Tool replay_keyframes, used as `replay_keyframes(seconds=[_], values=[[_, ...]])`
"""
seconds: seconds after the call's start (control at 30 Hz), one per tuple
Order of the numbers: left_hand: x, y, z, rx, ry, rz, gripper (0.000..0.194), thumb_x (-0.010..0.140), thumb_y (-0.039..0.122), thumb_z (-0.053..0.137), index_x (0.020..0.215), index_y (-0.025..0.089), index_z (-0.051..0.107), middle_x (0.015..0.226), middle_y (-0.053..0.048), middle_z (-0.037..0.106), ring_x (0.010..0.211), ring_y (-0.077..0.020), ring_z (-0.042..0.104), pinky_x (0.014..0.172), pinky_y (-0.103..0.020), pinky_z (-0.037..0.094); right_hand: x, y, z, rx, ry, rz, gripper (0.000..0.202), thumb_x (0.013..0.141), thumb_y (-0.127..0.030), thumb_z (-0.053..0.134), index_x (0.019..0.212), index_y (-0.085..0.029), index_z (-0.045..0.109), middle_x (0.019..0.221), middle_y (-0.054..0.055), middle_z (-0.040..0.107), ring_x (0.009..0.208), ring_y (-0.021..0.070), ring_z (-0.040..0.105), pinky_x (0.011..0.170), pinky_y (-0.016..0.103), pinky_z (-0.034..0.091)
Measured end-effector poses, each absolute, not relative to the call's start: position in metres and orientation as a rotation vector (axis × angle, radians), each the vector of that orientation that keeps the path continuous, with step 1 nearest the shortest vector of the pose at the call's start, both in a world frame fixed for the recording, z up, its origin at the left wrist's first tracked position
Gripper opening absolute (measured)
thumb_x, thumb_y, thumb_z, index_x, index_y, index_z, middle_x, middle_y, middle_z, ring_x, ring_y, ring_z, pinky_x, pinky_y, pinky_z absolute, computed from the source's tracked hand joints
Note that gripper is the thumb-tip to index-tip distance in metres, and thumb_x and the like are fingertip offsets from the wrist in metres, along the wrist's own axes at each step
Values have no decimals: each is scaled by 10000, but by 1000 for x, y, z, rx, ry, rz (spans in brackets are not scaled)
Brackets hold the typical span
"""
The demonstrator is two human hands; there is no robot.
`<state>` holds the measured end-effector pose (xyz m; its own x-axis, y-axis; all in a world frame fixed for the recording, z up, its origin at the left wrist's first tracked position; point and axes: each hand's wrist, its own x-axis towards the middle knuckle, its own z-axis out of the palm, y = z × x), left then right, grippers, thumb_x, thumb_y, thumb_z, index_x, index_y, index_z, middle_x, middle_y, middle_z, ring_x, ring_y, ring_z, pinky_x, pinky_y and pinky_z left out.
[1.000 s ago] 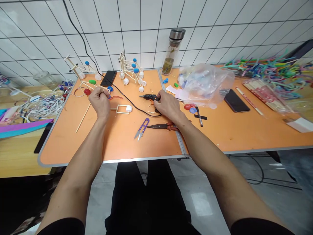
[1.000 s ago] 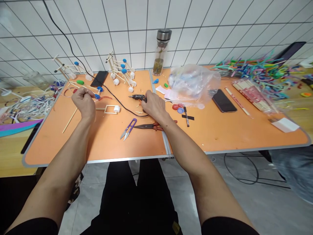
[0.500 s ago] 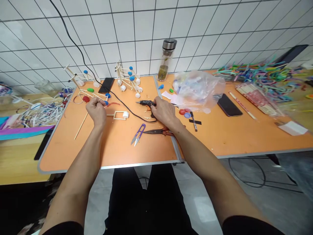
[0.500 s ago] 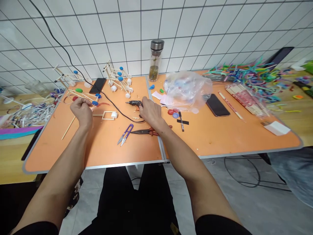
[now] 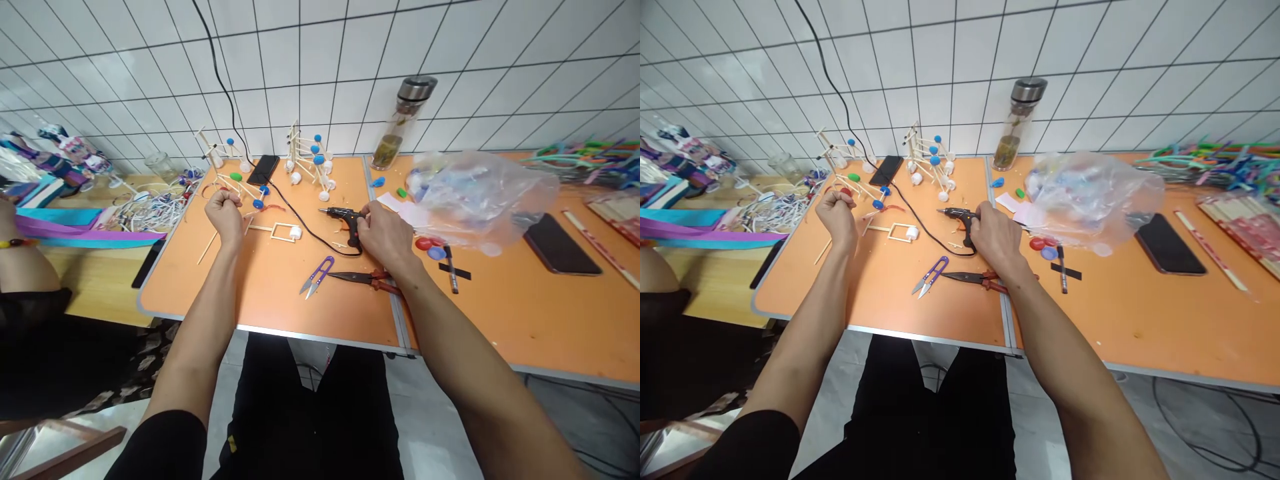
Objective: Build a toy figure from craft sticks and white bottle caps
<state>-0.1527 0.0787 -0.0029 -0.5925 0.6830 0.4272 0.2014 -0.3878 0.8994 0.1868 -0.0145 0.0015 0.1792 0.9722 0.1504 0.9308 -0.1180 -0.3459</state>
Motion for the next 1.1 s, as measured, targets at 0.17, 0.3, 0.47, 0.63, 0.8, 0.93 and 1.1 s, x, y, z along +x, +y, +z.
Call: replay_keyframes(seconds=[0.17, 0.3, 0.47, 0.63, 0.8, 0.93, 1.1], values=[[-159, 84, -8, 1052, 1544, 2025, 308, 666, -46, 409, 566, 191, 580, 592, 33, 566, 573, -93, 545, 641, -200, 427, 186, -15, 1, -2114, -1798, 150, 331, 1063, -286, 524, 1319, -241, 728, 1251, 176, 844, 1129, 415, 756, 824, 435, 473], [-162, 86, -4, 993, 1541, 2043, 298, 647, -47, 404, 572, 191, 566, 577, 40, 543, 575, -93, 535, 635, -198, 415, 187, -14, -2, -2107, -1791, 105, 368, 1063, -282, 493, 1330, -233, 741, 1270, 186, 838, 1106, 401, 747, 797, 420, 455], [-178, 91, 2, 880, 1580, 2105, 300, 671, -61, 392, 619, 197, 537, 596, 45, 539, 600, -96, 548, 657, -203, 417, 189, -14, -3, -2080, -1802, 111, 354, 1055, -283, 512, 1308, -236, 754, 1259, 186, 832, 1102, 396, 735, 814, 419, 447], [-185, 88, -6, 1093, 1711, 2048, 303, 744, -52, 454, 710, 203, 614, 729, 21, 649, 745, -132, 639, 785, -240, 503, 189, -14, -2, -2088, -1791, 129, 348, 1032, -294, 537, 1292, -244, 763, 1226, 177, 837, 1098, 398, 732, 807, 430, 443], [-178, 80, -19, 1651, 2150, 1396, 165, 874, 87, 717, 902, 231, 793, 1139, -116, 793, 1182, -330, 700, 1053, -460, 533, 188, -13, -1, -2093, -1781, 137, 338, 1019, -300, 547, 1256, -246, 780, 1215, 170, 846, 1118, 401, 734, 790, 436, 429], [-170, 78, -20, 1853, 2315, 824, 76, 915, 182, 799, 973, 202, 843, 1333, -244, 747, 1388, -484, 614, 1114, -614, 506, 187, -13, -1, -2102, -1781, 151, 331, 1030, -294, 553, 1266, -247, 780, 1251, 166, 845, 1131, 401, 739, 799, 438, 438], [-163, 83, -21, 1891, 2269, 792, 141, 925, 121, 782, 804, 190, 765, 1240, -247, 739, 1390, -479, 586, 1107, -632, 484, 187, -14, -1, -2093, -1778, 149, 333, 1036, -294, 553, 1272, -248, 782, 1273, 163, 845, 1159, 413, 743, 810, 443, 450]])
